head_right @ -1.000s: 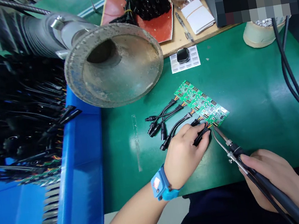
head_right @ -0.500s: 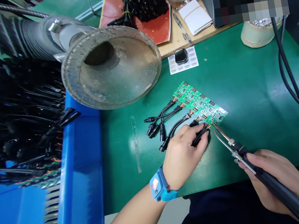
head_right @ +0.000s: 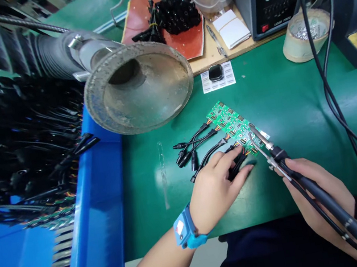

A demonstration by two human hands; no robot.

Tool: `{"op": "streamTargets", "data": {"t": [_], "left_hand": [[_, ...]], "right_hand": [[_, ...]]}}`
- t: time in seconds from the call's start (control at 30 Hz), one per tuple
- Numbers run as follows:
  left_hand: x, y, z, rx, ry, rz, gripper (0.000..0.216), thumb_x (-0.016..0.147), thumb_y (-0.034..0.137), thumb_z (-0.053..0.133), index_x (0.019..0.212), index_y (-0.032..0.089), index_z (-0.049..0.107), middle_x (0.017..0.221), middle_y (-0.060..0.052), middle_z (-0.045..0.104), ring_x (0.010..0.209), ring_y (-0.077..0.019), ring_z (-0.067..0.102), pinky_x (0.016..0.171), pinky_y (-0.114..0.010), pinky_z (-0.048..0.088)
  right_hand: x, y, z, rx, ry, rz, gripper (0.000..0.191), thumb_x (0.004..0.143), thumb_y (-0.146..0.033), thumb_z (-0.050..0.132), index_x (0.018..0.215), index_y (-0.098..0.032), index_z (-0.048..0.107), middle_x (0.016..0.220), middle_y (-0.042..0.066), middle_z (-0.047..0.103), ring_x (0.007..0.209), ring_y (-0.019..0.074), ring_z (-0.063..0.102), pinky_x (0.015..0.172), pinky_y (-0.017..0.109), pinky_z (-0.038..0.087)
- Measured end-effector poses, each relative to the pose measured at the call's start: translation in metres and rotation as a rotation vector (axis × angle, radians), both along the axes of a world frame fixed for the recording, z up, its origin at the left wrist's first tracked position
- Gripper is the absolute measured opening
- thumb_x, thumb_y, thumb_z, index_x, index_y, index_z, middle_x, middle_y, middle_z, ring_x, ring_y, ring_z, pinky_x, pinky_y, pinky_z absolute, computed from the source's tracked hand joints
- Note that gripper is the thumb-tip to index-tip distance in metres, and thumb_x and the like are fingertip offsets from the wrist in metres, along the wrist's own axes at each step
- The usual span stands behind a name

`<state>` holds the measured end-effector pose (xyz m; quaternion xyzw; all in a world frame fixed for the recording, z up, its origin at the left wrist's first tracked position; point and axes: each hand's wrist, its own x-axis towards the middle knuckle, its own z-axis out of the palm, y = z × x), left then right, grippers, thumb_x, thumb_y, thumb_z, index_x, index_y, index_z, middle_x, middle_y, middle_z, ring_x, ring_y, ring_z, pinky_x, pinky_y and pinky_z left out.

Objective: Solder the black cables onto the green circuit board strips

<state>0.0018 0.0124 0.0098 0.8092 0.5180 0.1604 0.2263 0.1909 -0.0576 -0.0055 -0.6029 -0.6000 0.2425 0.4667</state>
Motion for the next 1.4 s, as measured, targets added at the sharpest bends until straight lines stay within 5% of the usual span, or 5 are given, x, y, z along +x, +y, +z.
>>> {"op": "streamTargets", "data": {"t": [0.27, 0.5, 0.8, 1.03, 1.4], "left_hand": [[-0.001, 0.003, -0.003, -0.010, -0.100, -0.035, 0.024, 0.090, 0.024, 0.046, 0.102, 0.014, 0.064, 0.077, -0.007, 0.064, 0.070, -0.0168, 0.063, 0.064, -0.029, 0.054], [-0.007, 0.012, 0.001, -0.574, -0.446, 0.163, 0.020, 0.087, 0.023, 0.051, 0.104, 0.016, 0.058, 0.059, 0.005, 0.056, 0.042, -0.0076, 0.054, 0.044, -0.019, 0.049], [-0.019, 0.022, 0.002, -0.109, -0.091, -0.110, 0.019, 0.081, 0.020, 0.062, 0.099, 0.018, 0.065, 0.081, -0.005, 0.058, 0.074, -0.0160, 0.058, 0.067, -0.029, 0.052], [-0.023, 0.027, 0.001, -0.085, -0.060, -0.271, 0.021, 0.089, 0.025, 0.050, 0.106, 0.017, 0.059, 0.089, -0.005, 0.053, 0.080, -0.0161, 0.057, 0.071, -0.030, 0.052], [-0.020, 0.022, -0.002, 0.024, 0.129, -0.250, 0.032, 0.094, 0.030, 0.037, 0.107, 0.014, 0.061, 0.079, -0.005, 0.055, 0.069, -0.0151, 0.058, 0.064, -0.029, 0.052]], "right_hand": [[-0.023, 0.027, -0.005, -0.196, 0.324, -0.013, 0.043, 0.081, -0.026, 0.060, 0.123, -0.025, 0.051, 0.113, 0.007, 0.063, 0.102, 0.0231, 0.061, 0.092, 0.046, 0.051], [-0.026, 0.031, -0.010, -0.230, 0.343, 0.028, 0.043, 0.082, -0.026, 0.059, 0.124, -0.027, 0.050, 0.117, 0.007, 0.060, 0.103, 0.0209, 0.061, 0.093, 0.043, 0.050], [-0.029, 0.036, -0.009, -0.206, 0.268, 0.085, 0.041, 0.083, -0.023, 0.055, 0.123, -0.030, 0.049, 0.116, 0.004, 0.061, 0.103, 0.0192, 0.062, 0.092, 0.040, 0.051], [-0.030, 0.035, -0.009, -0.188, 0.198, 0.035, 0.041, 0.082, -0.021, 0.056, 0.121, -0.031, 0.051, 0.112, 0.001, 0.063, 0.100, 0.0161, 0.063, 0.092, 0.033, 0.051], [-0.030, 0.034, -0.011, -0.179, 0.224, 0.023, 0.039, 0.082, -0.023, 0.056, 0.120, -0.028, 0.052, 0.113, 0.003, 0.063, 0.101, 0.0183, 0.062, 0.093, 0.037, 0.050]]}}
